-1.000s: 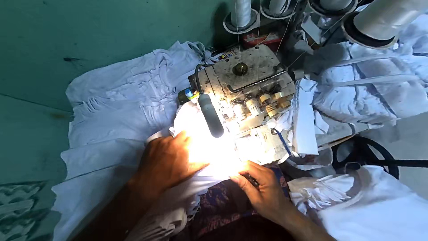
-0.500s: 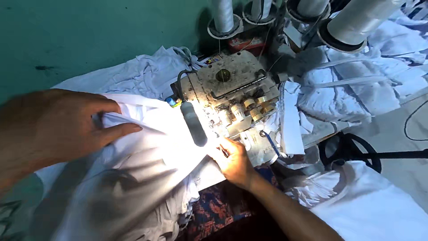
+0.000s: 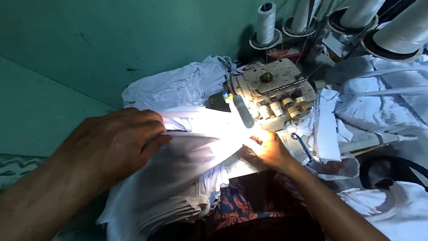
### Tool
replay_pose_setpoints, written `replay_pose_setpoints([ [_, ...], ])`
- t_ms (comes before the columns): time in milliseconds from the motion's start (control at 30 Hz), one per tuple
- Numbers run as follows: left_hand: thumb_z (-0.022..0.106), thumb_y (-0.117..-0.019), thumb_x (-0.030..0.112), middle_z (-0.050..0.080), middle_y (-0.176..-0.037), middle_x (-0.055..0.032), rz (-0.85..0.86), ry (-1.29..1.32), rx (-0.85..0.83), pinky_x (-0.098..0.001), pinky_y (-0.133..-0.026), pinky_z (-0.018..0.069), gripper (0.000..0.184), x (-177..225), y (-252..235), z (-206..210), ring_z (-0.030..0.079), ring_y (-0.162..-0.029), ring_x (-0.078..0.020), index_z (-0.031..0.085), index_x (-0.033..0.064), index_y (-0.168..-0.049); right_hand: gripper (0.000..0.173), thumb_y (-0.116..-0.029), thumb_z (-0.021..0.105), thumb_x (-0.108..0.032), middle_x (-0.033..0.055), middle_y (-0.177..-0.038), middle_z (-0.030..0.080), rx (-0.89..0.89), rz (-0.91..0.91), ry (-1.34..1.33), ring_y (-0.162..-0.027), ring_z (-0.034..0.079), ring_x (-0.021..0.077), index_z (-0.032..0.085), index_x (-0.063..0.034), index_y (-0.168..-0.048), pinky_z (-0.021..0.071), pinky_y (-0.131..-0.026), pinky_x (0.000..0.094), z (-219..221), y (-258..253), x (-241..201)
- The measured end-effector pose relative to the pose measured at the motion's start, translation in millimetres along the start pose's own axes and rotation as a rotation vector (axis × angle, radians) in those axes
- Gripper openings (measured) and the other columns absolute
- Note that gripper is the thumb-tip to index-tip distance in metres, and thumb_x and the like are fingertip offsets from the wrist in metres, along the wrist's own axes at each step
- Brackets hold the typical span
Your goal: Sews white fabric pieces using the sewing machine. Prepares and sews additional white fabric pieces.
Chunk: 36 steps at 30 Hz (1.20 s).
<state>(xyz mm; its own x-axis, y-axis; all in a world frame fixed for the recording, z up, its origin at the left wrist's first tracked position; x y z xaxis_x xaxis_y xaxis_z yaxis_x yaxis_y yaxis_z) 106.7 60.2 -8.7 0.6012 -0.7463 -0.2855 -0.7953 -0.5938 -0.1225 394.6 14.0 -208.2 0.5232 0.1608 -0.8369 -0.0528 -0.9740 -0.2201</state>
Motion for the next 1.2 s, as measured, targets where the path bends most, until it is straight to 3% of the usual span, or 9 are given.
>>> replay_pose_setpoints([
  [200, 0.045, -0.1042, 0.048, 0.065, -0.079, 0.0045, -0.023, 0.051, -0.011, -0.0361, -0.053, 0.0507, 0.042, 32.6, 32.9, -17.8, 0.065, -0.07, -0.0151, 0.073, 0.0213, -0.088, 0.022, -0.0961, 0.069, -0.032, 0.0008, -0.093, 0.074, 0.211, -0.326, 0.032, -0.08, 0.068, 0.0074, 0.08, -0.0139, -0.103, 0.0581, -0.071, 0.0289, 1.7, 7.2, -54.9],
  [333, 0.042, -0.1058, 0.043, 0.063, -0.082, 0.0029, 0.009, 0.08, -0.031, -0.0349, -0.051, 0.048, 0.04, 52.4, 38.6, -21.8, 0.063, -0.07, -0.0156, 0.07, 0.0199, -0.089, 0.024, -0.0969, 0.07, -0.031, 0.0007, -0.111, 0.072, 0.077, -0.429, -0.033, -0.073, 0.064, 0.0062, 0.076, -0.0174, -0.116, 0.0577, -0.064, 0.0279, 19.2, 12.2, -92.8],
  [467, 0.042, -0.1063, 0.041, 0.068, -0.092, 0.0003, 0.065, 0.156, -0.015, -0.0357, -0.055, 0.0498, 0.038, 61.9, 44.4, -23.9, 0.065, -0.076, -0.0164, 0.069, 0.0174, -0.093, 0.037, -0.0979, 0.069, -0.04, 0.001, -0.115, 0.069, -0.041, -0.418, -0.11, -0.072, 0.059, 0.0043, 0.073, -0.0148, -0.124, 0.0539, -0.064, 0.0251, 18.8, 11.1, -112.2],
  [567, 0.045, -0.1061, 0.038, 0.068, -0.093, -0.0021, 0.142, 0.202, 0.033, -0.0343, -0.056, 0.0478, 0.033, 76.4, 41.8, -31.2, 0.064, -0.076, -0.0172, 0.067, 0.0163, -0.094, 0.035, -0.1, 0.066, -0.042, -0.0011, -0.108, 0.07, -0.176, -0.41, -0.178, -0.074, 0.058, 0.002, 0.075, -0.0131, -0.117, 0.0516, -0.065, 0.022, 15.3, 12.5, -121.5],
  [733, 0.047, -0.1047, 0.047, 0.06, -0.077, -0.0036, 0.173, 0.214, 0.085, -0.0378, -0.055, 0.0432, 0.039, 95.2, 23.0, -28.5, 0.059, -0.068, -0.0203, 0.063, 0.0157, -0.088, 0.024, -0.1029, 0.063, -0.027, 0.0002, -0.083, 0.069, -0.154, -0.387, -0.184, -0.072, 0.06, 0.0034, 0.074, -0.0066, -0.095, 0.0518, -0.067, 0.0213, -14.1, 51.6, -98.7],
  [867, 0.047, -0.0973, 0.068, 0.052, -0.064, 0.0044, 0.178, 0.204, 0.09, -0.0318, -0.047, 0.0389, 0.055, 87.0, -16.4, 4.3, 0.052, -0.055, -0.0119, 0.063, 0.0202, -0.075, 0.024, -0.1022, 0.065, -0.03, -0.0002, -0.083, 0.067, -0.004, -0.186, -0.176, -0.071, 0.061, 0.0038, 0.071, -0.0083, -0.093, 0.0537, -0.064, 0.0217, -24.4, 111.6, -38.8],
  [967, 0.052, -0.0951, 0.066, 0.05, -0.063, 0.0067, 0.209, 0.255, 0.047, -0.0319, -0.045, 0.0408, 0.051, 65.9, -49.1, 37.0, 0.053, -0.054, -0.0101, 0.06, 0.0217, -0.071, 0.02, -0.1018, 0.066, -0.027, 0.0016, -0.093, 0.07, 0.064, -0.113, -0.238, -0.082, 0.067, 0.0084, 0.07, -0.0086, -0.095, 0.0591, -0.07, 0.026, -12.6, 143.7, -3.3],
  [1067, 0.055, -0.0937, 0.062, 0.054, -0.068, 0.007, 0.216, 0.305, -0.001, -0.0357, -0.048, 0.0463, 0.044, 41.0, -70.3, 55.9, 0.057, -0.059, -0.0112, 0.063, 0.0222, -0.076, 0.019, -0.1014, 0.067, -0.026, 0.002, -0.093, 0.07, 0.081, -0.09, -0.279, -0.083, 0.067, 0.0083, 0.069, -0.0079, -0.094, 0.0586, -0.071, 0.0249, -4.9, 140.7, 1.4],
  [1200, 0.061, -0.0899, 0.061, 0.053, -0.069, 0.0103, 0.139, 0.358, -0.004, -0.0312, -0.05, 0.044, 0.039, 20.1, -77.7, 36.2, 0.053, -0.059, -0.0058, 0.062, 0.024, -0.078, 0.029, -0.1011, 0.067, -0.031, 0.0008, -0.077, 0.06, 0.094, -0.096, -0.283, -0.067, 0.056, 0.0053, 0.066, -0.0065, -0.085, 0.0488, -0.058, 0.0211, -4.1, 102.5, 0.0],
])
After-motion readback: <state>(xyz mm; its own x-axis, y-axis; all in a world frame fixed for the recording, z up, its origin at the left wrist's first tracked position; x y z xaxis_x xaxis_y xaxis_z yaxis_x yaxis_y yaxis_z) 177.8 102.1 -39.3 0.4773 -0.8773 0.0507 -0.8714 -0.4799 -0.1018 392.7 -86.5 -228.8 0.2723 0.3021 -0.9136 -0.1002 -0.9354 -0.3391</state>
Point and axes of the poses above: each hand's wrist, its own y-axis away from the middle knuckle, its own z-axis out of the palm, x = y × z, the point moved 6 cm from there along -y, towards the middle knuckle
